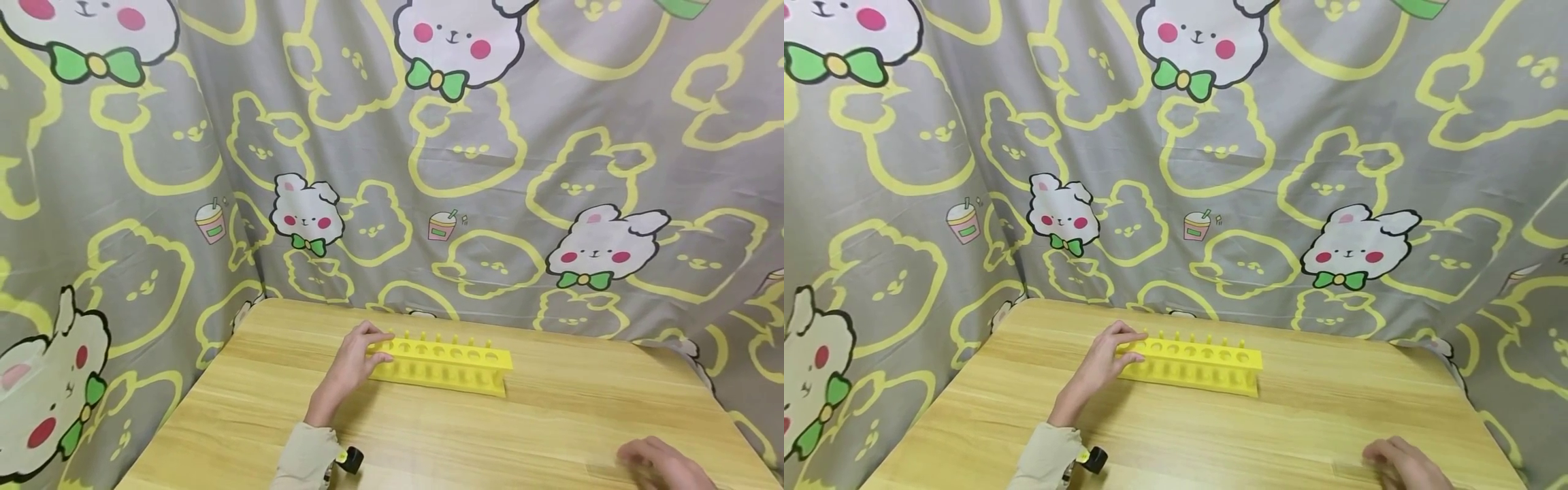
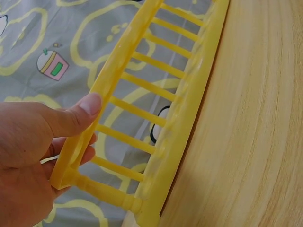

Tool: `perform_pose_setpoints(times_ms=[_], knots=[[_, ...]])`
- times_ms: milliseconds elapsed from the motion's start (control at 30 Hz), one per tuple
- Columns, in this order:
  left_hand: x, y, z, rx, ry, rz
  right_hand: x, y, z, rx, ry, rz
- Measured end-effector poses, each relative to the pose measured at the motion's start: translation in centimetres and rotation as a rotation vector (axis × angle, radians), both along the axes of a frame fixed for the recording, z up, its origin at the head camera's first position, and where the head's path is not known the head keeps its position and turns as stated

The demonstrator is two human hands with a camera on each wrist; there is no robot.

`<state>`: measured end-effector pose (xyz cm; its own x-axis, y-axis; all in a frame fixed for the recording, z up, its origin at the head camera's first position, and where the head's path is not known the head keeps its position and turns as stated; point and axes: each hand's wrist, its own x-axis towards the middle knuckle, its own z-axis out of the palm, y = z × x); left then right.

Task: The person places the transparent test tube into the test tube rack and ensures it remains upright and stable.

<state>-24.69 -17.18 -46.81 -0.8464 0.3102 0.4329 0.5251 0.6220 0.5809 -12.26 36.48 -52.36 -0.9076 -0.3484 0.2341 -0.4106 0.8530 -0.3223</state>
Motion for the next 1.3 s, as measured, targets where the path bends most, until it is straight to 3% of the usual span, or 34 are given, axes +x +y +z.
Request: perform_pose_setpoints(times_ms=[133, 267, 500, 733, 1000, 1133, 1300], knots=[[0.0, 0.1, 0.1, 0.0, -0.013, 0.002, -0.2, -0.9, -0.1, -0.03, 0.199, 0.02], [0.0, 0.1, 0.2, -0.007, -0.006, 0.006, -0.6, -1.8, 0.5, -0.046, 0.252, 0.006], [-0.1, 0.0, 0.1, -0.004, 0.001, 0.008, -1.5, -3.6, 2.5, -0.043, 0.248, -0.074], [0.0, -0.1, 0.1, 0.014, -0.029, 0.002, -1.9, -5.2, 5.0, -0.136, 0.106, -0.152], [-0.1, 0.2, 0.1, 0.017, -0.037, -0.007, -3.1, -7.1, 7.2, -0.222, 0.147, -0.14], [-0.1, 0.1, 0.1, 0.007, -0.025, 0.001, -3.6, -8.1, 7.7, -0.263, 0.148, -0.146], [-0.1, 0.0, 0.1, -0.001, -0.022, 0.018, -4.5, -9.0, 7.9, -0.319, 0.211, -0.133]])
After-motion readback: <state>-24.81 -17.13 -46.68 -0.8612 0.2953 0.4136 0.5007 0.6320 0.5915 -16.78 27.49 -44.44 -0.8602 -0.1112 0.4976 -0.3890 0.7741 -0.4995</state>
